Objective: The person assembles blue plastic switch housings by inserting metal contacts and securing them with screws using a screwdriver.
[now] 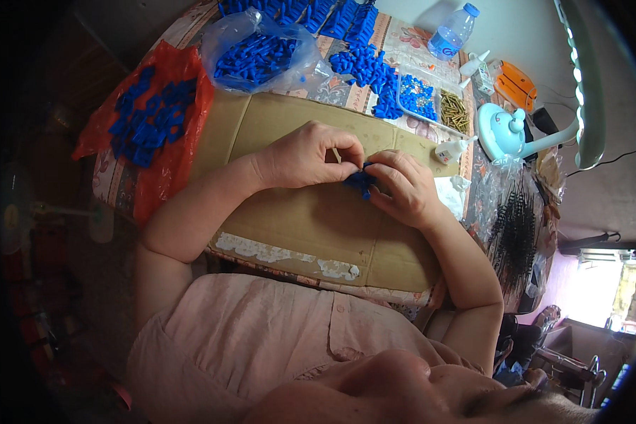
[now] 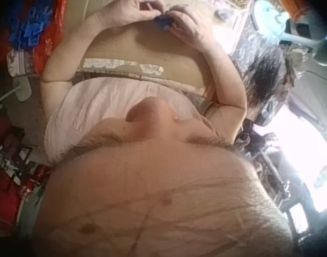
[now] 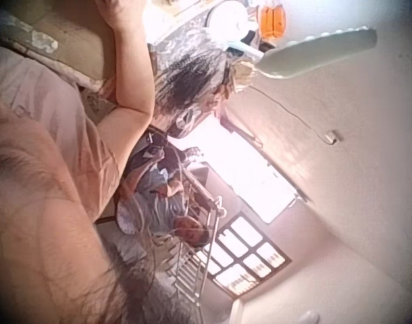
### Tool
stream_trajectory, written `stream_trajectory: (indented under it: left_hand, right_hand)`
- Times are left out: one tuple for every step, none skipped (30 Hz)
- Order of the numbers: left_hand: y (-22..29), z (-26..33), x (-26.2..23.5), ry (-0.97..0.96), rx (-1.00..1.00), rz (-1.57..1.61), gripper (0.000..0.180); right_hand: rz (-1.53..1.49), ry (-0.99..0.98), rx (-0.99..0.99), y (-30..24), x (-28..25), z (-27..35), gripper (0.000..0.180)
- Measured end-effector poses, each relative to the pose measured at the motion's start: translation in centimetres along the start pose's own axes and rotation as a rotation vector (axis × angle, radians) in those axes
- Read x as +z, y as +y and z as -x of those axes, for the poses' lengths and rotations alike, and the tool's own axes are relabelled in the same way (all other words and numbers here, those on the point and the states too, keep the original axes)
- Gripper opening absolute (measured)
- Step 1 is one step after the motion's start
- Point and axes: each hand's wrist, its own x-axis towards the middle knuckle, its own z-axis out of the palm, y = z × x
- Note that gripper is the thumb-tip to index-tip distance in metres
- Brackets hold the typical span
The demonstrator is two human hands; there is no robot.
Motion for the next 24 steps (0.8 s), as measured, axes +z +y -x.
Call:
stream_trajectory:
  left_hand:
    - [0.1, 0.0, 0.0, -0.004, 0.002, 0.003, 0.008]
    - [0.2, 0.0, -0.1, -0.001, -0.025, 0.022, 0.008]
    - [0.2, 0.0, -0.1, 0.004, -0.053, 0.040, 0.008]
    - [0.1, 0.1, -0.1, 0.002, -0.051, 0.042, 0.008]
    - [0.1, 0.1, -0.1, 0.001, -0.063, 0.073, 0.009]
    - [0.0, 0.1, -0.1, -0.001, -0.075, 0.104, 0.010]
    - [0.0, 0.2, -0.1, -0.003, -0.073, 0.105, 0.010]
    - [-0.1, 0.2, -0.1, 0.001, -0.073, 0.108, 0.011]
    - [-0.1, 0.2, -0.1, 0.004, -0.072, 0.111, 0.011]
    - [0.0, 0.1, -0.1, 0.002, -0.070, 0.111, 0.011]
    - [0.1, 0.1, -0.1, 0.009, -0.069, 0.099, 0.013]
    - [0.1, 0.1, 0.0, 0.016, -0.070, 0.086, 0.014]
    - [0.0, 0.1, 0.0, 0.015, -0.068, 0.085, 0.014]
    - [-0.1, 0.1, 0.1, 0.026, 0.015, 0.039, 0.016]
    - [-0.3, 0.0, 0.2, 0.036, 0.099, -0.007, 0.019]
    - [-0.4, 0.0, 0.2, 0.034, 0.101, -0.009, 0.019]
    - [-0.5, 0.1, 0.2, 0.045, 0.180, -0.101, 0.023]
    - [-0.5, 0.0, 0.2, 0.054, 0.262, -0.194, 0.027]
    - [-0.6, -0.1, 0.4, 0.050, 0.266, -0.196, 0.027]
    - [-0.5, -0.2, 0.6, 0.089, 0.345, -0.267, 0.030]
    - [-0.6, -0.2, 0.8, 0.129, 0.423, -0.337, 0.033]
    - [-0.6, -0.2, 0.8, 0.127, 0.426, -0.339, 0.033]
    - [-0.7, -0.3, 0.9, 0.145, 0.448, -0.387, 0.033]
    - [-0.8, -0.2, 0.9, 0.163, 0.468, -0.435, 0.034]
  right_hand:
    - [-0.009, 0.005, 0.003, 0.0, -0.1, -0.1, 0.042]
    - [-0.017, 0.010, 0.006, 0.0, -0.1, -0.1, 0.042]
    - [-0.015, 0.008, 0.009, 0.0, -0.1, -0.1, 0.042]
    - [-0.015, 0.009, 0.004, 0.0, -0.1, -0.2, 0.043]
    - [-0.014, 0.009, -0.001, 0.0, -0.1, -0.2, 0.043]
    - [-0.012, 0.008, 0.001, 0.0, -0.1, -0.2, 0.043]
    - [-0.009, 0.015, 0.001, 0.0, 0.0, -0.1, 0.043]
    - [-0.007, 0.022, 0.000, 0.0, 0.0, -0.1, 0.043]
    - [-0.004, 0.022, 0.001, 0.0, -0.1, -0.1, 0.043]
    - [-0.003, 0.031, 0.006, 0.0, -0.1, 0.0, 0.044]
    - [-0.001, 0.041, 0.010, 0.1, -0.2, 0.0, 0.044]
    - [0.001, 0.042, 0.010, 0.1, -0.2, 0.0, 0.044]
    - [0.000, 0.059, 0.013, 0.1, -0.2, 0.0, 0.045]
    - [0.000, 0.076, 0.016, 0.1, -0.2, -0.1, 0.045]
    - [0.003, 0.079, 0.016, 0.1, -0.2, -0.1, 0.045]
    - [-0.007, 0.102, 0.014, 0.1, -0.1, -0.1, 0.046]
    - [-0.017, 0.126, 0.011, 0.1, -0.1, -0.1, 0.046]
    - [-0.012, 0.129, 0.012, 0.2, -0.1, 0.0, 0.046]
    - [-0.016, 0.138, 0.024, 0.2, -0.1, 0.1, 0.046]
    - [-0.021, 0.147, 0.037, 0.3, -0.1, 0.1, 0.046]
    - [-0.017, 0.150, 0.037, 0.3, -0.1, 0.2, 0.046]
    - [-0.023, 0.152, 0.039, 0.3, -0.1, 0.2, 0.046]
    - [-0.028, 0.154, 0.040, 0.3, 0.0, 0.2, 0.047]
    - [-0.027, 0.156, 0.041, 0.3, 0.0, 0.3, 0.047]
